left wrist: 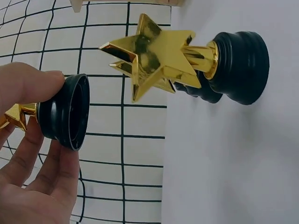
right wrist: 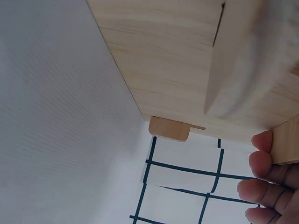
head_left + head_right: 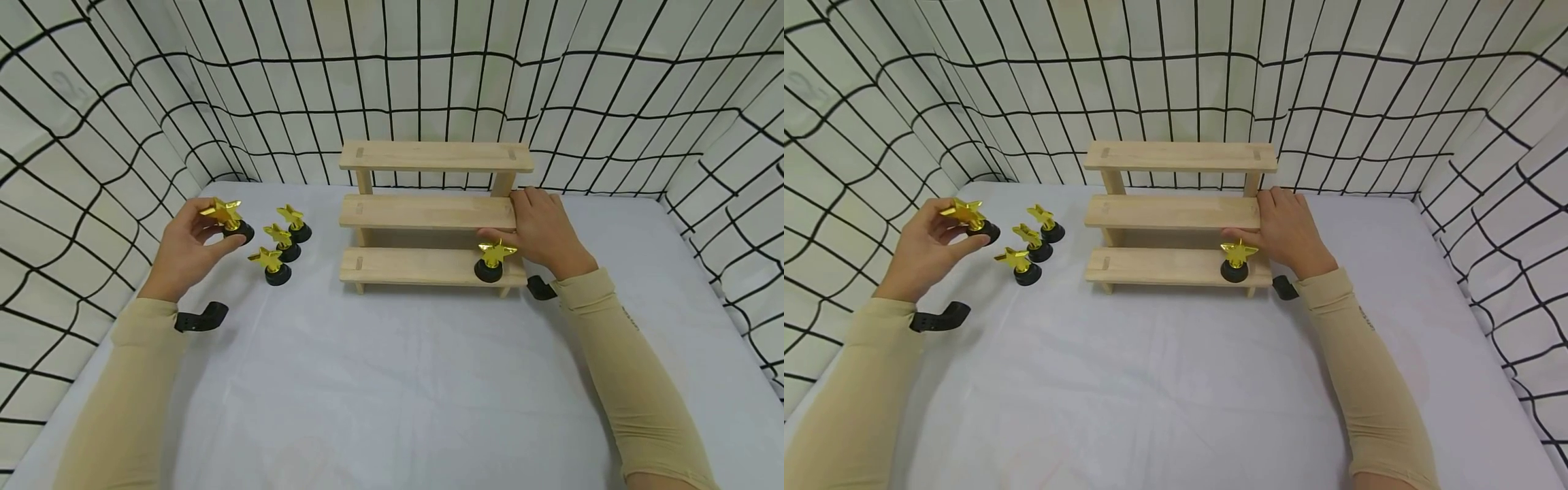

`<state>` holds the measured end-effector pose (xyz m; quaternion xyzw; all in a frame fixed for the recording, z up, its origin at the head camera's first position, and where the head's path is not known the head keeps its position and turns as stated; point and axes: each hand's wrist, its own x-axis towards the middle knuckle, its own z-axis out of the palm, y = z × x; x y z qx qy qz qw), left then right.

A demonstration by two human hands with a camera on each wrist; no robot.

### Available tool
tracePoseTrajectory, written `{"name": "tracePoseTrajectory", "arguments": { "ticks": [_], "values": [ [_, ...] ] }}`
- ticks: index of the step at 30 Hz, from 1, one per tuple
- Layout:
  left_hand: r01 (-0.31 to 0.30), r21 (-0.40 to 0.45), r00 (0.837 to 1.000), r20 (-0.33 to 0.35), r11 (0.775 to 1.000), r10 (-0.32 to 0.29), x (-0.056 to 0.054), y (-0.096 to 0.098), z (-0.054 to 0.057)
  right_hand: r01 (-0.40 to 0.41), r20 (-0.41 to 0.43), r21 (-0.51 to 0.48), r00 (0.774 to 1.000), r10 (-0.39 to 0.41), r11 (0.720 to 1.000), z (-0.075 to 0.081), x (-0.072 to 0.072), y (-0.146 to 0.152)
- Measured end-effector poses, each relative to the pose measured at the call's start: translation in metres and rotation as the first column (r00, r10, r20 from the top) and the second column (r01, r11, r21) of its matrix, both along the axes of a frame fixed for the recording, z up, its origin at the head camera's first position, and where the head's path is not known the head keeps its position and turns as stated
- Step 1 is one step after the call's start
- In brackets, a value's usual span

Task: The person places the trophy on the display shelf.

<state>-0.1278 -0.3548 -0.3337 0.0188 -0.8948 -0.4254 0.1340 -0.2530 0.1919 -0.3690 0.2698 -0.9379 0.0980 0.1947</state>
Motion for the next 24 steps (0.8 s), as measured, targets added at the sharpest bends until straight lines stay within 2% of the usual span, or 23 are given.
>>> {"name": "tracePoseTrajectory", "arguments": {
  "ticks": [12,19,24],
  "values": [
    [0.099,-0.024,0.99,-0.095,0.995,-0.1,0.002,0.024,0.017,-0.017,-0.015,-0.015,1.0,0.017,1.0,-0.002,0.0,0.0],
    [0.162,-0.022,0.978,-0.13,0.986,-0.164,0.005,0.042,0.027,-0.021,-0.03,-0.029,0.999,0.02,0.999,-0.002,0.0,-0.001],
    [0.212,-0.015,0.965,-0.156,0.977,-0.212,0.006,0.054,0.03,-0.016,-0.022,-0.038,1.0,0.016,0.999,-0.002,-0.001,-0.001]
  ]
}}
